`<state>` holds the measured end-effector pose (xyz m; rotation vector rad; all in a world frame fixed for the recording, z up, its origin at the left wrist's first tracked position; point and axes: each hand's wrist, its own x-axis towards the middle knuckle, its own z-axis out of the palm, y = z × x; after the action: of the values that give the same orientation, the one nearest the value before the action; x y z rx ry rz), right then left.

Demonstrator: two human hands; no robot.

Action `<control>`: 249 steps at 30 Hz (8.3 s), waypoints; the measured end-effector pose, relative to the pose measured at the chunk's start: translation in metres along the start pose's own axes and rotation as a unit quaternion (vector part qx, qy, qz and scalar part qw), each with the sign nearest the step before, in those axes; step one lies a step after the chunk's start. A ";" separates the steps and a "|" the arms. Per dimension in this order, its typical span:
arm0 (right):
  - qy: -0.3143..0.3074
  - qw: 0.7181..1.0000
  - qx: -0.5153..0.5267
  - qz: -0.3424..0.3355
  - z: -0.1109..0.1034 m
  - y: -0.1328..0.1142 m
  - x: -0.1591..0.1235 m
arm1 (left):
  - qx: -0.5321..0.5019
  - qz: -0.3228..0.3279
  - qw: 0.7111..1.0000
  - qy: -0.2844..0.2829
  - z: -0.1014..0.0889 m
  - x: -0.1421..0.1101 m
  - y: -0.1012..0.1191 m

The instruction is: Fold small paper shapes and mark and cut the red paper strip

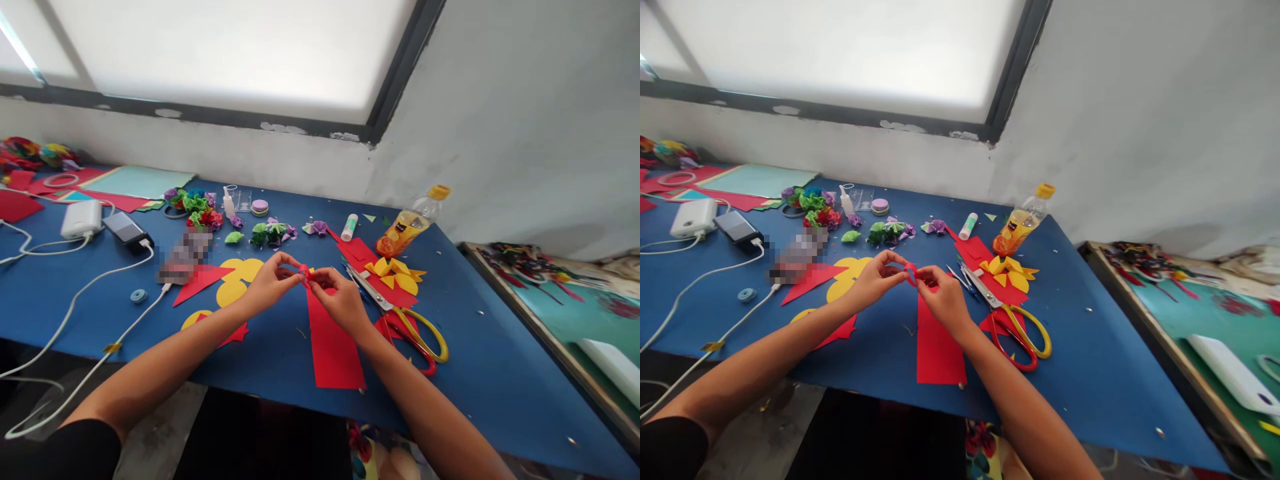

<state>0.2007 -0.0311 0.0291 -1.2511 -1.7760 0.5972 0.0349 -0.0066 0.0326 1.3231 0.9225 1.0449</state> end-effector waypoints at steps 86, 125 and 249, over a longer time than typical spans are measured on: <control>-0.136 0.973 0.135 0.126 0.014 0.009 -0.004 | -0.074 0.012 0.991 0.108 -0.016 0.021 -0.017; -0.057 0.923 0.328 0.192 0.011 -0.005 0.000 | 0.048 0.069 0.996 0.027 0.001 -0.001 0.002; 0.080 0.871 0.410 0.257 0.009 -0.005 0.007 | 0.009 -0.055 0.992 -0.109 0.006 -0.001 -0.010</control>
<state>0.1894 -0.0259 0.0309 -1.0842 -0.8398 1.3358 0.0405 -0.0089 0.0233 1.3562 0.8316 0.7913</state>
